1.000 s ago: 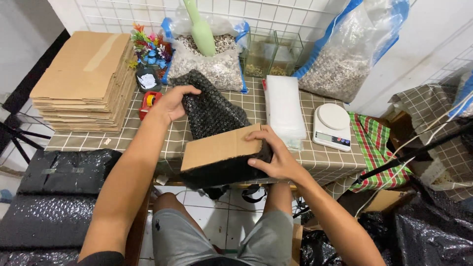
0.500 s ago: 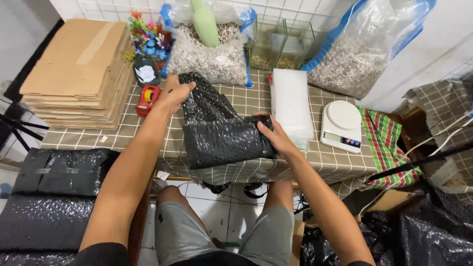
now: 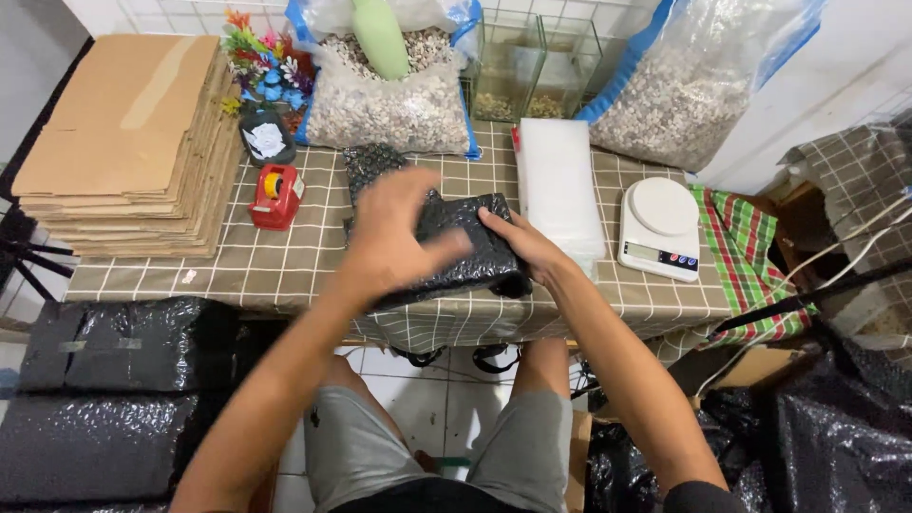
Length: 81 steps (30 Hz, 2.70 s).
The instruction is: The person wraps a rectangular item in black bubble wrap, folds the edges, and seals the package with clear packing tape. The wrapped package is placed on the table next to other similar packages.
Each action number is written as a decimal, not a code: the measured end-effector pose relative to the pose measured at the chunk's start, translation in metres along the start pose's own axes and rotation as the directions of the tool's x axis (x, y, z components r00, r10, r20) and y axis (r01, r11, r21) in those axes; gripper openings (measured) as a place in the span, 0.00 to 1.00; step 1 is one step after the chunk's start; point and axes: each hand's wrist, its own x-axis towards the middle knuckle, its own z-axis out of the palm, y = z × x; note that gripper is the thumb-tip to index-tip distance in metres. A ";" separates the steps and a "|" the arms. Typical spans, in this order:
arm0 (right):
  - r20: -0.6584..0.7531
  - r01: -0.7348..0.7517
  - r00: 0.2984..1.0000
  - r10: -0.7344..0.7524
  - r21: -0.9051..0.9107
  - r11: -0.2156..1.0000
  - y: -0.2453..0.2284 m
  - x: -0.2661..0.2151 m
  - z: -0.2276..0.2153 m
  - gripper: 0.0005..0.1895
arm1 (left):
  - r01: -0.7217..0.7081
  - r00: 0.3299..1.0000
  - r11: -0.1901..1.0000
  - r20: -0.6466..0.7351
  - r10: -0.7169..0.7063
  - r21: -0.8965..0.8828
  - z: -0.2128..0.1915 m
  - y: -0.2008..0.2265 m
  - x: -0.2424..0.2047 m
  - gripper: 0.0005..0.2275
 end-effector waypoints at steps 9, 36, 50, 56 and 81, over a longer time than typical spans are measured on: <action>-0.047 0.000 0.999 -0.005 -0.107 0.994 -0.074 -0.096 0.046 0.61 | -0.019 0.936 0.953 0.341 -0.090 0.302 0.029 0.010 -0.022 0.51; -0.237 0.378 0.826 -0.512 -0.441 0.814 0.107 -0.054 -0.022 0.06 | 0.195 0.853 0.961 0.450 -0.266 0.198 0.000 -0.017 0.008 0.54; -0.333 0.477 0.618 -0.712 -0.561 0.676 0.082 -0.072 0.017 0.04 | 0.252 0.840 0.964 0.475 -0.261 0.084 -0.022 -0.033 0.011 0.55; -0.294 0.513 0.567 -0.770 -0.605 0.609 0.070 -0.069 -0.020 0.07 | 0.239 0.819 0.967 0.516 -0.252 0.094 -0.031 -0.038 0.009 0.55; -0.155 0.373 0.890 -0.428 -0.294 0.880 0.077 -0.055 -0.014 0.19 | 0.160 0.890 0.959 -0.385 -0.243 -0.235 -0.025 -0.026 -0.090 0.39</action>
